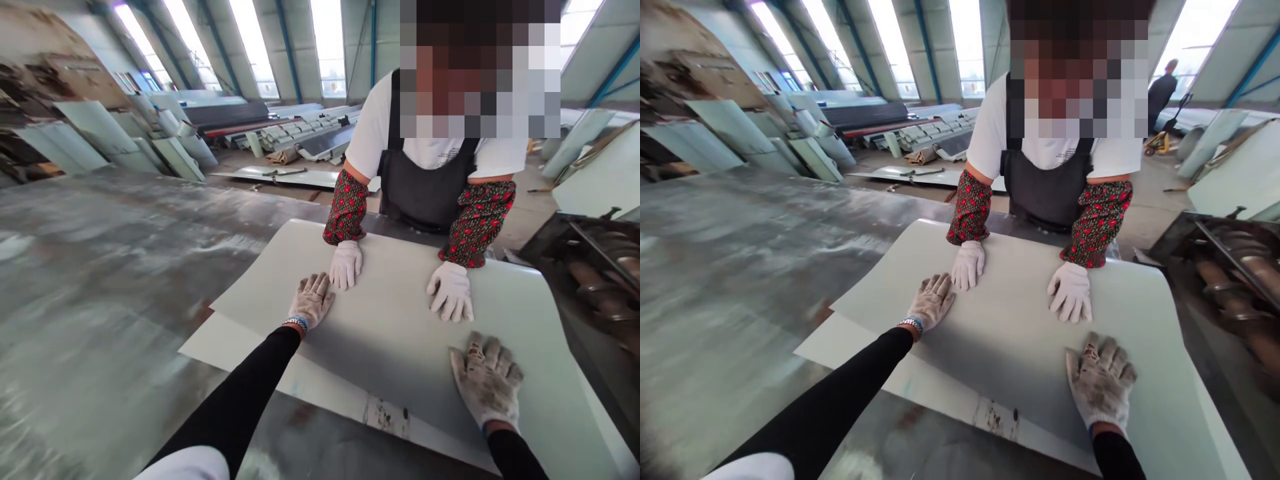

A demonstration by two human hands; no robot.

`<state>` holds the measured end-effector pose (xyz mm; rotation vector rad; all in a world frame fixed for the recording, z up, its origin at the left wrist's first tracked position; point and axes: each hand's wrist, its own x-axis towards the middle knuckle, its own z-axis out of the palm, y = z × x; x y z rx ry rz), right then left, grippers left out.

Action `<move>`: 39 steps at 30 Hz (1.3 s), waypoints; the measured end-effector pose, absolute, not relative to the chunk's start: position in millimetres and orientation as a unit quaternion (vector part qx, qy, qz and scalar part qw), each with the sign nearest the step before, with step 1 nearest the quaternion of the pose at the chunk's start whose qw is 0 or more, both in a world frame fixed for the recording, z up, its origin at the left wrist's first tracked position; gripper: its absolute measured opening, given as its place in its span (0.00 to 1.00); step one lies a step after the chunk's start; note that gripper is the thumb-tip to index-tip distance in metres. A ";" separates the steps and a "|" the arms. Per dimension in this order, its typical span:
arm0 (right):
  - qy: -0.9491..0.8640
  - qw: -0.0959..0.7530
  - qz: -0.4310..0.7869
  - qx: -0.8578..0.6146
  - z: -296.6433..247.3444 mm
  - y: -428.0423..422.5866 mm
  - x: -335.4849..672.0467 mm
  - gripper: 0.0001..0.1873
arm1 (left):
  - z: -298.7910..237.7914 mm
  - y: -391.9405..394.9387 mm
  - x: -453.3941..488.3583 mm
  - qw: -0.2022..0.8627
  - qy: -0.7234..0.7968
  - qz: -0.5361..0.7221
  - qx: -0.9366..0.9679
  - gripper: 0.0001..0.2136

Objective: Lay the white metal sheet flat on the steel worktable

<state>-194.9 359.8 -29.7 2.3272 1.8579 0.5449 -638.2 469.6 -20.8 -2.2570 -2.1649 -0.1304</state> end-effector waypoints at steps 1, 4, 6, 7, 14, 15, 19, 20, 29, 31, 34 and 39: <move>0.615 0.046 0.180 0.766 -31.1 360.2 -195.4 0.39 | -21.1 469.9 -638.9 0.010 -0.692 -0.045 -0.721 0.32; 0.625 -0.012 0.178 0.760 -38.5 364.6 -190.4 0.40 | -22.9 470.9 -641.3 0.021 -0.691 -0.054 -0.721 0.31; 0.630 -0.055 0.177 0.754 -44.4 367.8 -186.3 0.43 | -24.7 471.4 -642.7 0.025 -0.690 -0.058 -0.721 0.31; 0.631 -0.072 0.176 0.752 -47.0 369.0 -184.8 0.44 | -25.6 471.7 -643.1 0.025 -0.690 -0.060 -0.721 0.31; 0.635 -0.092 0.165 0.749 -60.3 374.9 -177.3 0.50 | -25.4 474.8 -641.7 0.015 -0.691 -0.052 -0.721 0.31; 0.637 -0.086 0.161 0.749 -61.3 375.9 -176.2 0.48 | -24.7 475.3 -641.5 0.009 -0.689 -0.048 -0.723 0.31; 0.624 0.022 0.141 0.768 -53.2 377.0 -179.6 0.38 | -23.3 477.2 -642.9 -0.006 -0.684 -0.035 -0.728 0.31; 0.617 0.052 0.133 0.774 -48.4 376.9 -182.6 0.38 | -23.6 478.1 -644.2 -0.003 -0.686 -0.032 -0.726 0.31; 0.600 0.057 0.084 0.793 -28.8 379.1 -198.9 0.37 | -31.7 487.9 -658.4 0.081 -0.665 -0.024 -0.742 0.34; 0.601 0.050 0.070 0.795 -28.1 379.2 -199.6 0.37 | -33.0 488.7 -660.4 0.093 -0.661 -0.032 -0.744 0.36; 0.593 0.055 0.042 0.802 -23.8 379.9 -201.7 0.37 | -33.7 490.3 -661.5 0.091 -0.662 -0.023 -0.744 0.37; 0.585 0.054 0.043 0.808 -20.5 381.3 -204.0 0.37 | -29.4 491.2 -658.9 0.077 -0.675 0.019 -0.733 0.37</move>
